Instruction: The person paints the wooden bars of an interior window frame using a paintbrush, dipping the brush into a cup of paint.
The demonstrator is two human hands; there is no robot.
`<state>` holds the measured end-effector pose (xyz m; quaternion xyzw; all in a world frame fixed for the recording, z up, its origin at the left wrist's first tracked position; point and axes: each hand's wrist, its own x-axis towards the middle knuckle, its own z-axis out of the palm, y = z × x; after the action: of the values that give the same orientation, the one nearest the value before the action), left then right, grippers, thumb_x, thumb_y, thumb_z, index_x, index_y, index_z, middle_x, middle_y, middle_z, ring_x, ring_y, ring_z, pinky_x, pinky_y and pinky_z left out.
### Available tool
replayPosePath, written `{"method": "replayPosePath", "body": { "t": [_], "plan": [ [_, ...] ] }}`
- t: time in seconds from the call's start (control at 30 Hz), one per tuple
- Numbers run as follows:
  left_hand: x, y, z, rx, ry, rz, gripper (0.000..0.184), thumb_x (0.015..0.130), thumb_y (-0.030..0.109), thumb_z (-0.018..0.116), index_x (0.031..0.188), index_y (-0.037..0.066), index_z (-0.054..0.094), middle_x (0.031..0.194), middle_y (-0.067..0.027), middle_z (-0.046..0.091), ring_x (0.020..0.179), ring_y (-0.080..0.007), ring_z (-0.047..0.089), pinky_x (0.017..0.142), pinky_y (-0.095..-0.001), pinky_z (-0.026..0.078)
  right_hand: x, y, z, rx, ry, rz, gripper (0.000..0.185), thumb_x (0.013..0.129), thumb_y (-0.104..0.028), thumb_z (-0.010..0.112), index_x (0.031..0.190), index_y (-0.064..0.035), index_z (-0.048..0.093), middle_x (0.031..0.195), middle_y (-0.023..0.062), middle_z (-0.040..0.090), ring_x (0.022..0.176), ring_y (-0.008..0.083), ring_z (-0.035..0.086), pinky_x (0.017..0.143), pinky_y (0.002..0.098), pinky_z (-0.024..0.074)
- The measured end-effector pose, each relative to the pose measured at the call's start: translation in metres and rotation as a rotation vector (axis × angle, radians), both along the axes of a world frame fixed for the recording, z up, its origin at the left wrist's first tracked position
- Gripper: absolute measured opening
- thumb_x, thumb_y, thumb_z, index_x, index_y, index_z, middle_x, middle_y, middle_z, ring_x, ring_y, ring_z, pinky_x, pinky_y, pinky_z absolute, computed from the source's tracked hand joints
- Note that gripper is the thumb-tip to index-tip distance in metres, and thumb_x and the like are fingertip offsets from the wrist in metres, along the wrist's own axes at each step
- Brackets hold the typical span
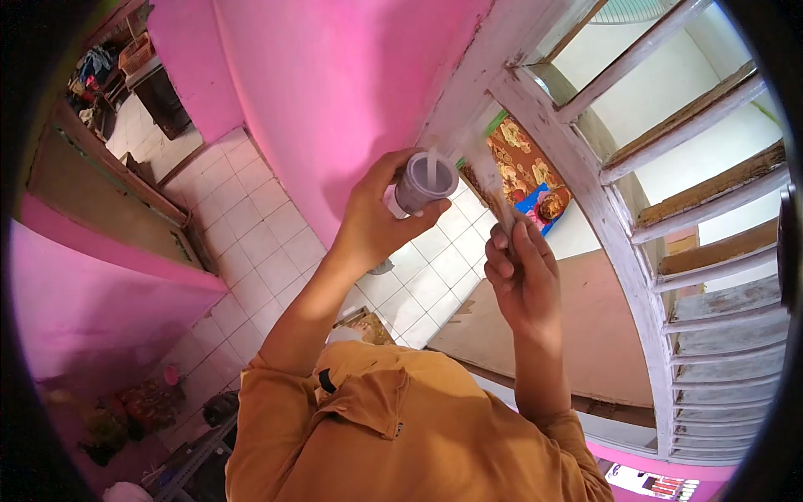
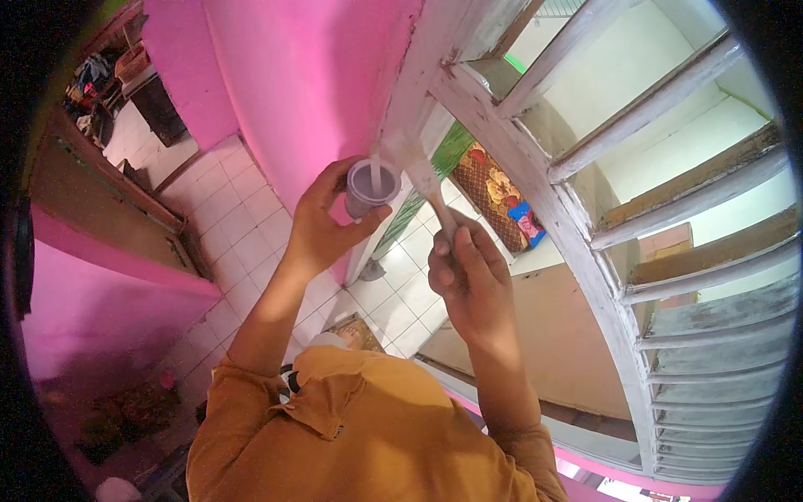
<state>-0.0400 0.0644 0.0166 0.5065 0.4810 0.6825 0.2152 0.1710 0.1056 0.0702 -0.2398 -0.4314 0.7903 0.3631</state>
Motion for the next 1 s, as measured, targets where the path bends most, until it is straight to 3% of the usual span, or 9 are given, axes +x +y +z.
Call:
{"method": "replayPosePath", "body": {
  "t": [0.07,0.2,0.4,0.47,0.6,1.0],
  "plan": [
    [-0.001,-0.003,-0.001,-0.022,-0.009,0.013,0.058,0.079,0.003,0.081,0.13,-0.001,0.055,0.117,-0.0092,0.065,0.112,-0.0179,0.061,0.102,-0.0338,0.046,-0.008,0.003,0.002,0.019,0.036,-0.047,0.033,0.108,-0.019,0.045,0.137,-0.0024,0.048,0.096,0.0035,0.054,0.068,0.006,0.044,0.056,0.018,0.0376],
    [-0.002,-0.011,-0.006,-0.076,-0.027,0.025,0.057,0.079,0.002,0.081,0.13,-0.001,0.055,0.118,-0.0095,0.065,0.114,-0.0179,0.061,0.104,-0.0334,0.045,-0.022,0.01,0.003,0.077,0.064,-0.065,0.031,0.109,-0.019,0.045,0.135,-0.0027,0.049,0.097,0.0037,0.054,0.07,0.0059,0.044,0.058,0.0182,0.0371],
    [-0.004,-0.023,-0.02,-0.067,0.015,0.091,0.06,0.076,0.005,0.083,0.129,0.001,0.056,0.11,-0.01,0.068,0.107,-0.0188,0.065,0.098,-0.0336,0.049,-0.037,0.014,-0.001,0.082,0.122,-0.132,0.036,0.108,-0.02,0.049,0.139,-0.0022,0.048,0.095,0.0021,0.054,0.074,0.0093,0.048,0.062,0.0236,0.0382],
    [-0.004,-0.032,-0.023,-0.137,0.023,0.113,0.061,0.078,-0.005,0.08,0.133,0.0,0.055,0.118,-0.0075,0.066,0.116,-0.0175,0.061,0.104,-0.0329,0.045,-0.039,0.007,-0.002,0.039,0.155,-0.217,0.035,0.108,-0.019,0.048,0.139,-0.0049,0.047,0.095,0.0016,0.054,0.075,0.0089,0.048,0.062,0.0239,0.0385],
    [-0.006,-0.047,-0.024,-0.209,-0.031,0.119,0.06,0.078,-0.003,0.08,0.133,0.001,0.055,0.118,-0.0072,0.066,0.115,-0.0172,0.061,0.104,-0.033,0.045,-0.041,-0.006,-0.013,0.069,0.149,-0.253,0.033,0.108,-0.018,0.047,0.139,-0.0079,0.046,0.095,0.0014,0.053,0.076,0.0081,0.048,0.062,0.0231,0.0378],
    [-0.008,-0.059,-0.047,-0.165,-0.029,0.112,0.057,0.079,0.0,0.079,0.132,0.0,0.055,0.121,-0.0076,0.064,0.115,-0.0177,0.061,0.103,-0.0344,0.046,-0.049,-0.002,-0.029,0.433,-0.154,-0.384,0.036,0.105,-0.017,0.053,0.138,-0.0052,0.044,0.09,-0.001,0.049,0.076,0.0051,0.045,0.066,0.0214,0.0418]
  ]
}}
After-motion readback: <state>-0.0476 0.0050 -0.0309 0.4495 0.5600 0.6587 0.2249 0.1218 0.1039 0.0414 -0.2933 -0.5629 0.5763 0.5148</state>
